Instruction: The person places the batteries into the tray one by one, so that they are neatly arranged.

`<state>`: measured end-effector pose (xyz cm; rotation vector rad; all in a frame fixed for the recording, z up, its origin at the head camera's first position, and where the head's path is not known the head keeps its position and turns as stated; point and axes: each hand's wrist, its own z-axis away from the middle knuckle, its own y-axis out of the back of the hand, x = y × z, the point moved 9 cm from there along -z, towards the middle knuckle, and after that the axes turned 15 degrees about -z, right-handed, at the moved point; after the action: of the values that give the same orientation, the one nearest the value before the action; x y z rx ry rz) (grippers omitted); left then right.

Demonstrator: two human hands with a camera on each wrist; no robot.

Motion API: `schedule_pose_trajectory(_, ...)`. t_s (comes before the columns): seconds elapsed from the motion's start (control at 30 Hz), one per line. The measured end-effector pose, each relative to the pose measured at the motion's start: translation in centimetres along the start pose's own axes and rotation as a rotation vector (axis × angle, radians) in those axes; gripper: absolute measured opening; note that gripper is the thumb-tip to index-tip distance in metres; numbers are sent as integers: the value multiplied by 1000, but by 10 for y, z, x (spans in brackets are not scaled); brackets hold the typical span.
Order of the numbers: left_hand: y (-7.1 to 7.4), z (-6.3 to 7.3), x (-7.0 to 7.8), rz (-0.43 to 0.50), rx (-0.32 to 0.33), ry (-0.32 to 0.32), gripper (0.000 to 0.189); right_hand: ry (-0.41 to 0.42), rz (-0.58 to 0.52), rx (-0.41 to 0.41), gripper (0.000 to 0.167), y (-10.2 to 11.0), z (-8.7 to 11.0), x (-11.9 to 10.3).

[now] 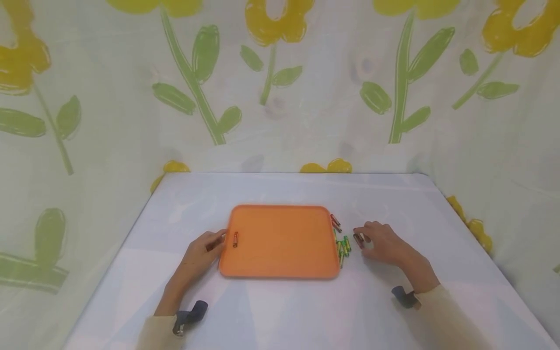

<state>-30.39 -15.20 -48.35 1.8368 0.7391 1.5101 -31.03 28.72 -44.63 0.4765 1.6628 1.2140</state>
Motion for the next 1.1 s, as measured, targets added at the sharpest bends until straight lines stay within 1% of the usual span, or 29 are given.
schedule_pose_trajectory(0.17,-1,2,-2,-9,0,9,42,28,54,-43,45,-1,-6,-5)
schedule_pose_trajectory(0.23,-1,3,-3,-4,2,11,42,51,68,-51,41,0,-8,-9)
schedule_pose_trajectory(0.3,0,5,-3,-2,11,13,41,56,70,-56,37,0,-10,-10)
schedule_pose_trajectory(0.4,0,7,-4,9,18,20,41,43,48,-65,34,0,-13,-10)
schedule_pose_trajectory(0.5,-1,9,-3,23,17,24,41,3,12,-61,33,0,-14,-9)
schedule_pose_trajectory(0.6,-1,8,-2,33,16,15,41,-26,-6,-32,32,3,-13,-8)
schedule_pose_trajectory(0.67,0,6,-1,32,20,7,41,-25,-14,3,31,6,-12,-10)
schedule_pose_trajectory(0.77,2,4,-1,32,20,8,40,5,-42,58,27,9,-13,-17)
schedule_pose_trajectory(0.87,3,2,-1,23,18,5,41,36,-92,102,26,9,-14,-24)
schedule_pose_trajectory(1.0,2,0,0,20,8,3,41,68,-144,130,27,6,-17,-34)
schedule_pose_trajectory(1.1,0,0,0,33,-4,11,41,95,-155,147,29,3,-21,-44)
